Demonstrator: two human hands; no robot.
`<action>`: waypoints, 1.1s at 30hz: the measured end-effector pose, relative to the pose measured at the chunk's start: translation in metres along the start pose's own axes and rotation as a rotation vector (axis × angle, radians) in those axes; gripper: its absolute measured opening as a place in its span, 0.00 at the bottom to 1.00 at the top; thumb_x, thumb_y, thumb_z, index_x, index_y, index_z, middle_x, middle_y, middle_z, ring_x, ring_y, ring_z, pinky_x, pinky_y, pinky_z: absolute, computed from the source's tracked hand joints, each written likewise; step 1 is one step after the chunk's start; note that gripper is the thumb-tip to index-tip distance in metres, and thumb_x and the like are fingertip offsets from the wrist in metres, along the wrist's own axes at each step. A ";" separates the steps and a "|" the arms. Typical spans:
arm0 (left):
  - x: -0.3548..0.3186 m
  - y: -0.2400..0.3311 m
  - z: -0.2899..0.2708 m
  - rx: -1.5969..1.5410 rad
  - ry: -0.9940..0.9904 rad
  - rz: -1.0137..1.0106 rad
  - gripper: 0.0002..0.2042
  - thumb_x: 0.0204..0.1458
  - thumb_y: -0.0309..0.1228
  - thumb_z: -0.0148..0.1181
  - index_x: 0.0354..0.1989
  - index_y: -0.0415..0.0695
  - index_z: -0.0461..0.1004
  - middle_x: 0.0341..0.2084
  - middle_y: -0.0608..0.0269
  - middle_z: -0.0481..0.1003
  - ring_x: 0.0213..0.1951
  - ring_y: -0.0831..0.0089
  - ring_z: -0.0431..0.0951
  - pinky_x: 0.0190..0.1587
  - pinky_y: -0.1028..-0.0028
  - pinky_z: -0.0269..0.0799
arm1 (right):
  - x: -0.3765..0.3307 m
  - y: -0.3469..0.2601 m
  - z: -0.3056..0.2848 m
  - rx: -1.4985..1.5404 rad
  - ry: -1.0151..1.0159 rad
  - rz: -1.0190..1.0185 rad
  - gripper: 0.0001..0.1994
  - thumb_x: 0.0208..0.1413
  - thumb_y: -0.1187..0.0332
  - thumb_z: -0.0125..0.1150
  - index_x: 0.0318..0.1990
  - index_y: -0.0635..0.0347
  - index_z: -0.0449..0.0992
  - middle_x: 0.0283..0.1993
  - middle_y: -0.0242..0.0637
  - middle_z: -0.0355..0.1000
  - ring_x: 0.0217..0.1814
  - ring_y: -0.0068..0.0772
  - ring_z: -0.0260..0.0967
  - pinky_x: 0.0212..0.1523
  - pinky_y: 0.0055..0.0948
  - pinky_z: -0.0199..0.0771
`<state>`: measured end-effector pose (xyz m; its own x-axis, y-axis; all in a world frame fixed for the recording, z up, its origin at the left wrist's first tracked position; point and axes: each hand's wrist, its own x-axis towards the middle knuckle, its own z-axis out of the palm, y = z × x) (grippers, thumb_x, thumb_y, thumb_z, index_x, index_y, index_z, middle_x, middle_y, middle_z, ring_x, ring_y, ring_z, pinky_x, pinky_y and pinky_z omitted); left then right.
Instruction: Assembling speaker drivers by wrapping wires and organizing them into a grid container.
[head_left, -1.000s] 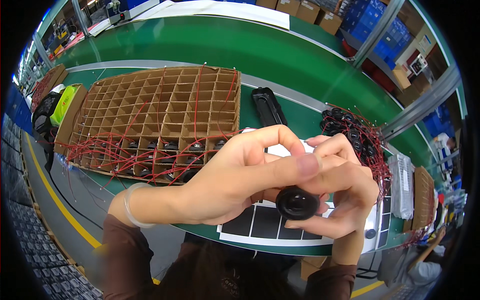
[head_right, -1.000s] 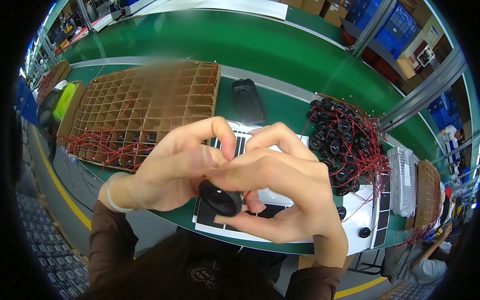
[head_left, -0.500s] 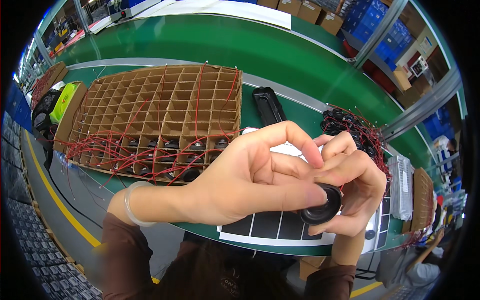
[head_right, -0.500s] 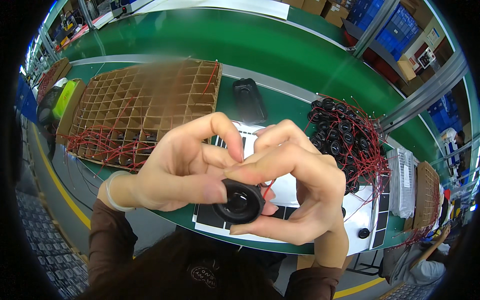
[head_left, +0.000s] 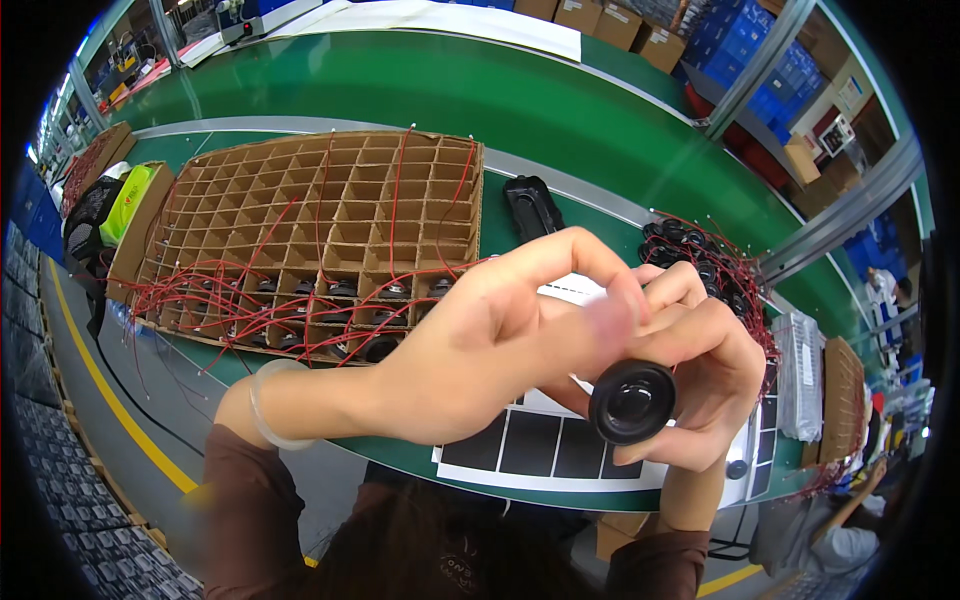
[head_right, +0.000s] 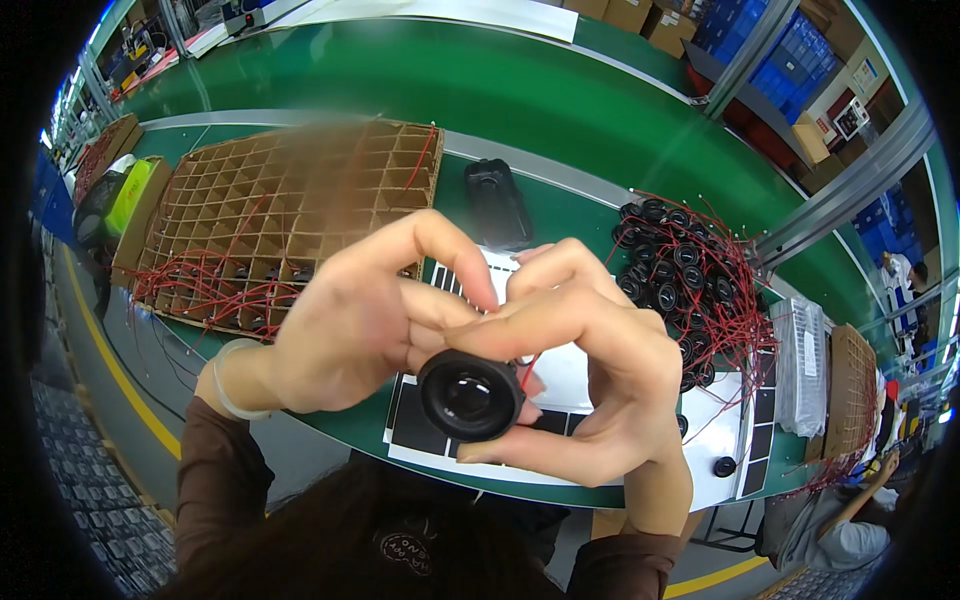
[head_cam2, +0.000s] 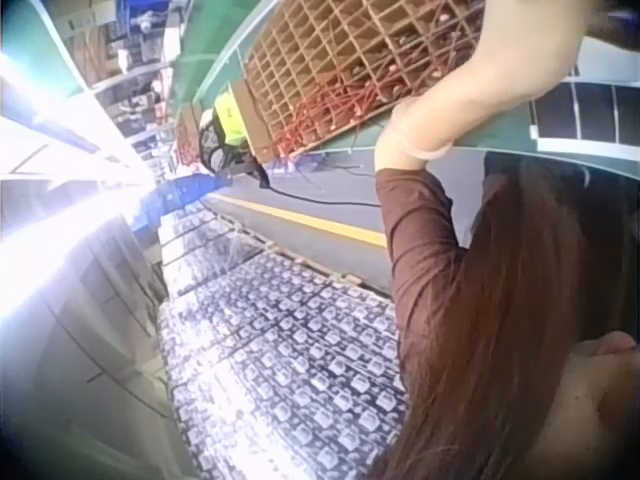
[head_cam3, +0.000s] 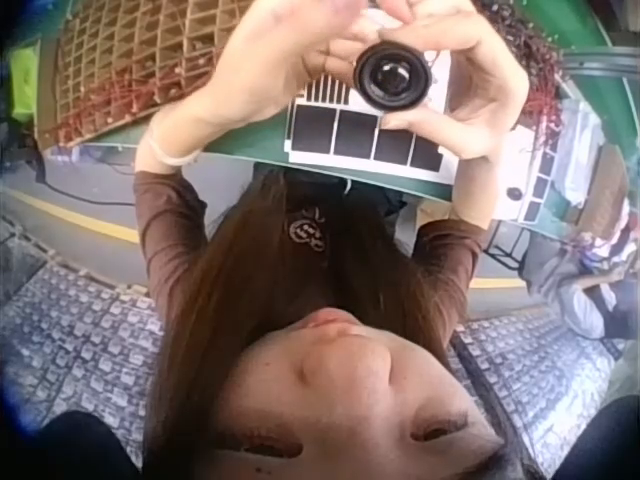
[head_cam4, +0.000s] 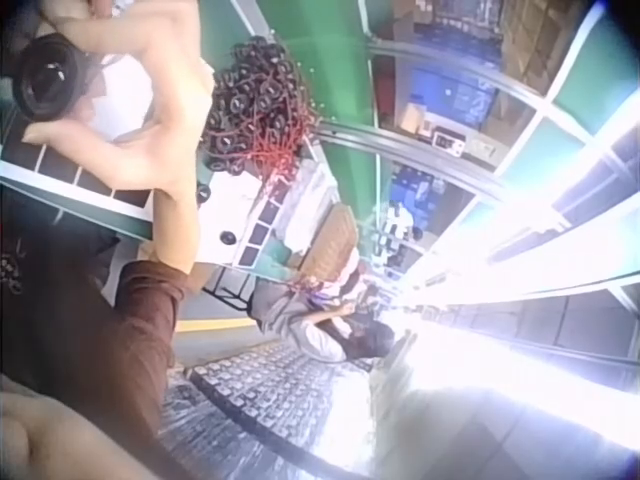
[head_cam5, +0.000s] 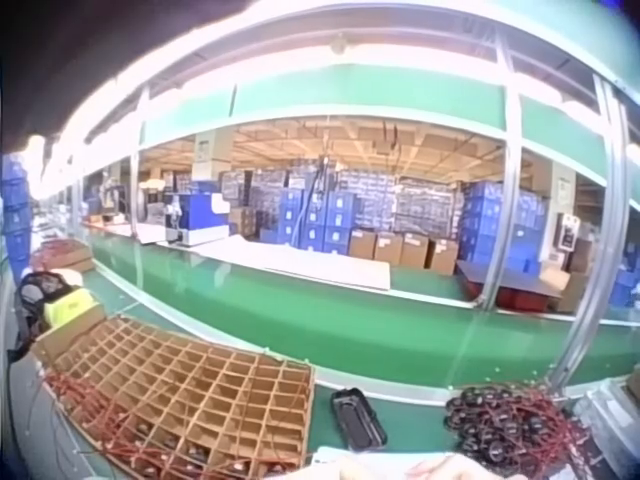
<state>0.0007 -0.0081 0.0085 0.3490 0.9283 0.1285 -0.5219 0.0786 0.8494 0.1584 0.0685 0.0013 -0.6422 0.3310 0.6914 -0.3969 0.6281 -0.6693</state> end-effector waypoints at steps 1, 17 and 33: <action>0.000 0.006 0.002 -0.001 -0.006 -0.001 0.14 0.49 0.30 0.44 0.39 0.34 0.51 0.33 0.44 0.68 0.36 0.66 0.71 0.36 0.75 0.67 | 0.001 -0.003 -0.002 -0.012 -0.002 0.024 0.21 0.19 0.70 0.70 0.29 0.65 0.71 0.25 0.33 0.68 0.29 0.28 0.58 0.32 0.24 0.58; 0.007 -0.007 0.001 0.689 0.107 -0.062 0.13 0.37 0.21 0.58 0.33 0.36 0.63 0.25 0.62 0.69 0.29 0.79 0.71 0.28 0.85 0.68 | 0.000 -0.033 -0.003 -0.942 -0.252 0.146 0.22 0.17 0.73 0.61 0.31 0.60 0.67 0.23 0.34 0.65 0.21 0.32 0.61 0.21 0.25 0.58; 0.004 -0.075 0.032 0.772 -0.570 -0.176 0.20 0.42 0.30 0.55 0.42 0.36 0.60 0.39 0.52 0.67 0.40 0.64 0.69 0.43 0.70 0.63 | -0.139 -0.061 -0.059 -0.906 -0.015 0.915 0.05 0.41 0.74 0.53 0.28 0.62 0.72 0.24 0.35 0.69 0.24 0.22 0.66 0.23 0.18 0.62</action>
<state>0.0667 -0.0217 -0.0383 0.8033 0.5951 0.0233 0.1566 -0.2489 0.9558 0.3107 0.0254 -0.0379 -0.4524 0.8887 0.0740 0.7704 0.4312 -0.4696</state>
